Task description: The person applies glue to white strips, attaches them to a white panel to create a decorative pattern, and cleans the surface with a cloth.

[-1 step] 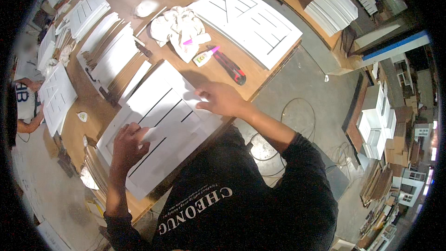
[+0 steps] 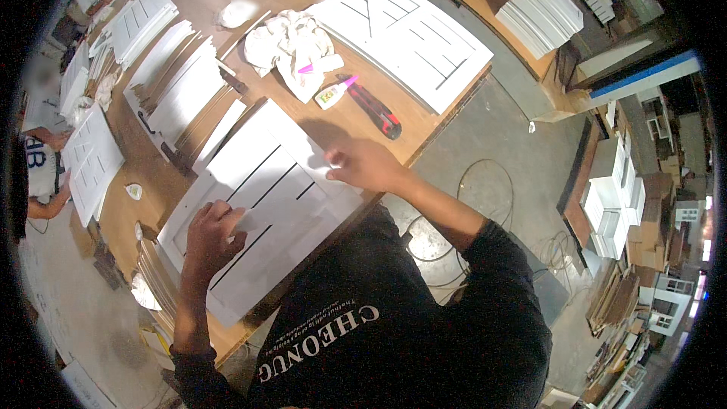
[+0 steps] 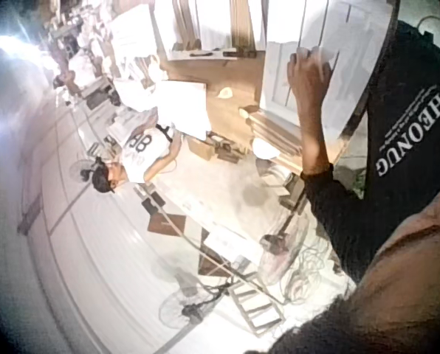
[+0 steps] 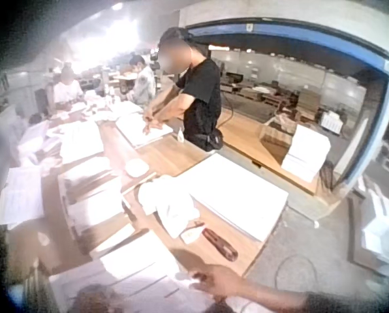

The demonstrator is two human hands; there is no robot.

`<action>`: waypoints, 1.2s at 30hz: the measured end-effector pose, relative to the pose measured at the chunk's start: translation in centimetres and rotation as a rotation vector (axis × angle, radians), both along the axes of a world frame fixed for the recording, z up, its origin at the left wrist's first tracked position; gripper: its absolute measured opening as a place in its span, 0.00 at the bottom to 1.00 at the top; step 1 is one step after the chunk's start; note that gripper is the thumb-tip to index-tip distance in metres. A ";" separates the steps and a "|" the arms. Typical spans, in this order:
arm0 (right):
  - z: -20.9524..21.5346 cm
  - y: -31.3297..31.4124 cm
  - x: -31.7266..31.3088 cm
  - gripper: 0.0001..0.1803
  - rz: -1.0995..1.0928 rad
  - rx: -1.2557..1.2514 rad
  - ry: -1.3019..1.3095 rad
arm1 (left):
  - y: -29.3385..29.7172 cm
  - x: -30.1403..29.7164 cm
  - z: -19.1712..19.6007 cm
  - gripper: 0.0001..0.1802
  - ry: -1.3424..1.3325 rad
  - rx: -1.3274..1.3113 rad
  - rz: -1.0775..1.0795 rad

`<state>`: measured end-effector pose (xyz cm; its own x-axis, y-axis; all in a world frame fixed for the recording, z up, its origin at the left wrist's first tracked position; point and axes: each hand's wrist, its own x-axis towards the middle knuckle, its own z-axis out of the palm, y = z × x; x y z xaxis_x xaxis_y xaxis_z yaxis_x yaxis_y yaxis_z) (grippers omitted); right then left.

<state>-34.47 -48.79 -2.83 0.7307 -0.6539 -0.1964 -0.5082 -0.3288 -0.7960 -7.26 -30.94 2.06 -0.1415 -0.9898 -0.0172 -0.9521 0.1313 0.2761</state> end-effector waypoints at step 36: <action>-6.4 3.2 0.6 0.36 -0.082 0.092 -0.233 | -5.2 0.2 -4.0 0.20 0.144 0.127 -0.019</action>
<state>-33.83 -45.64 -9.28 0.7085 -0.6999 -0.0905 -0.3297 -0.2149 -0.9193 -7.09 -36.10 -1.91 -0.1700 -0.9781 -0.1204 -0.8992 0.1040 0.4251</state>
